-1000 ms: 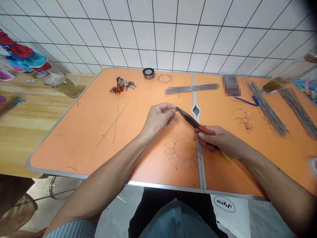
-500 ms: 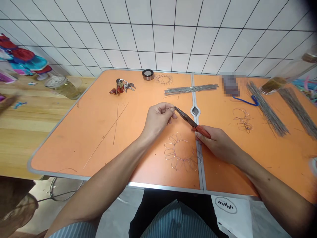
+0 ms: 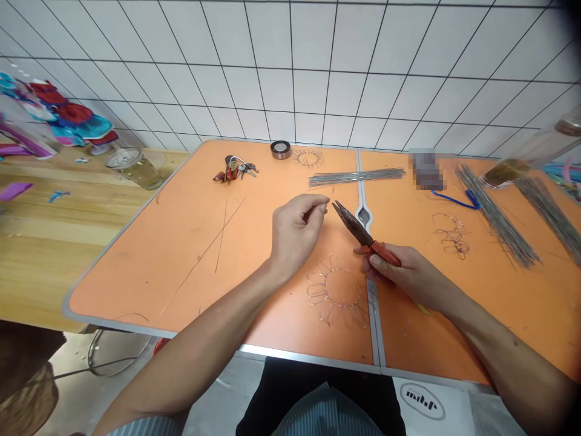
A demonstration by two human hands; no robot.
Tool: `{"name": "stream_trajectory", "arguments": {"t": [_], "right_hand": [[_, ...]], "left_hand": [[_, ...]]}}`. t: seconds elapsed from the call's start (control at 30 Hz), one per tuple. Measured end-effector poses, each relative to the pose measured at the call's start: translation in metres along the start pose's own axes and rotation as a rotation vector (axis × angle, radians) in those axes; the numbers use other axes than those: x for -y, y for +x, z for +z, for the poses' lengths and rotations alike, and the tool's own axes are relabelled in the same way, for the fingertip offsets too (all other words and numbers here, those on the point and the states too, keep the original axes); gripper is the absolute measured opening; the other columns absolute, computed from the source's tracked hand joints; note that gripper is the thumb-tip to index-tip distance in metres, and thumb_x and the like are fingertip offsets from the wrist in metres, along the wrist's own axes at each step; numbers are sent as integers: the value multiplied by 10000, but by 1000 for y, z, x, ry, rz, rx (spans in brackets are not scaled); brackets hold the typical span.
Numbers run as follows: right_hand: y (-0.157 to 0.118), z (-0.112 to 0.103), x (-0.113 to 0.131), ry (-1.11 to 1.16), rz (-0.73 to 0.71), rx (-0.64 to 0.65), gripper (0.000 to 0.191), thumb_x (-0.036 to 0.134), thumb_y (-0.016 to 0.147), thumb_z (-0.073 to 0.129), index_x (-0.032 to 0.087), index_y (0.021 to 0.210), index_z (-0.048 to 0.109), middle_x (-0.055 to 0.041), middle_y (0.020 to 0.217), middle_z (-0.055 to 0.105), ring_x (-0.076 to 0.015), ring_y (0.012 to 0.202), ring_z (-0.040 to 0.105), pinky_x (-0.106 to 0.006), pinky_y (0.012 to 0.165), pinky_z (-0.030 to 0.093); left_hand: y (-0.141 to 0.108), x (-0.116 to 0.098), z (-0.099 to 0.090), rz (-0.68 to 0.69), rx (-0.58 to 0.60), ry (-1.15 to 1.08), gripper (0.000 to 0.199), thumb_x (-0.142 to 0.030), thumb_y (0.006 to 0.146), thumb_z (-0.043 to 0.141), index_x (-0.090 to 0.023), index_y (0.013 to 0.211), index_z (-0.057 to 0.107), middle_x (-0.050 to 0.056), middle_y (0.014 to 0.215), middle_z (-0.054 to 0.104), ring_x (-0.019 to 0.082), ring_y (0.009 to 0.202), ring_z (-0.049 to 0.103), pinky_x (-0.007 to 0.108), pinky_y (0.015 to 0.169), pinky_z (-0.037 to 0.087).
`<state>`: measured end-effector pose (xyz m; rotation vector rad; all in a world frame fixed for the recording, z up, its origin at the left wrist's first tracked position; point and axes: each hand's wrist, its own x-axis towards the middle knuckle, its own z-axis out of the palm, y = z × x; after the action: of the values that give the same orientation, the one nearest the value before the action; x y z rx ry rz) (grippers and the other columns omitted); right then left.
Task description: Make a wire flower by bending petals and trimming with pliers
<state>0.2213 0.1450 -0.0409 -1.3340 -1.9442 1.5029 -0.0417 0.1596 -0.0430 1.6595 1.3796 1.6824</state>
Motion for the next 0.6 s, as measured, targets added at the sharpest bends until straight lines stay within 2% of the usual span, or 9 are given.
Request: {"name": "stream_trajectory", "arguments": {"t": [0.17, 0.33, 0.6], "right_hand": [[0, 2, 0, 26, -16, -20, 488, 670, 1066, 626, 210, 966, 756, -90, 1049, 742, -271, 1057, 689, -386, 928, 529], [1, 2, -1, -99, -4, -81, 519, 712, 1051, 603, 225, 1117, 770, -72, 1034, 773, -248, 941, 678, -376, 874, 513], [3, 0, -3, -187, -19, -122, 513, 693, 1068, 584, 238, 1210, 773, -51, 1005, 758, -262, 970, 674, -372, 874, 498]], "left_hand": [[0, -9, -2, -94, 29, 11, 185, -191, 996, 671, -217, 1013, 853, 46, 927, 848, 175, 818, 748, 317, 821, 593], [1, -14, -1, -184, 50, -83, 169, -192, 967, 673, -214, 950, 840, 26, 847, 820, 165, 775, 721, 289, 743, 548], [3, -19, -1, -284, 82, -144, 145, -190, 938, 680, -204, 901, 820, 22, 811, 802, 157, 758, 711, 280, 722, 535]]}}
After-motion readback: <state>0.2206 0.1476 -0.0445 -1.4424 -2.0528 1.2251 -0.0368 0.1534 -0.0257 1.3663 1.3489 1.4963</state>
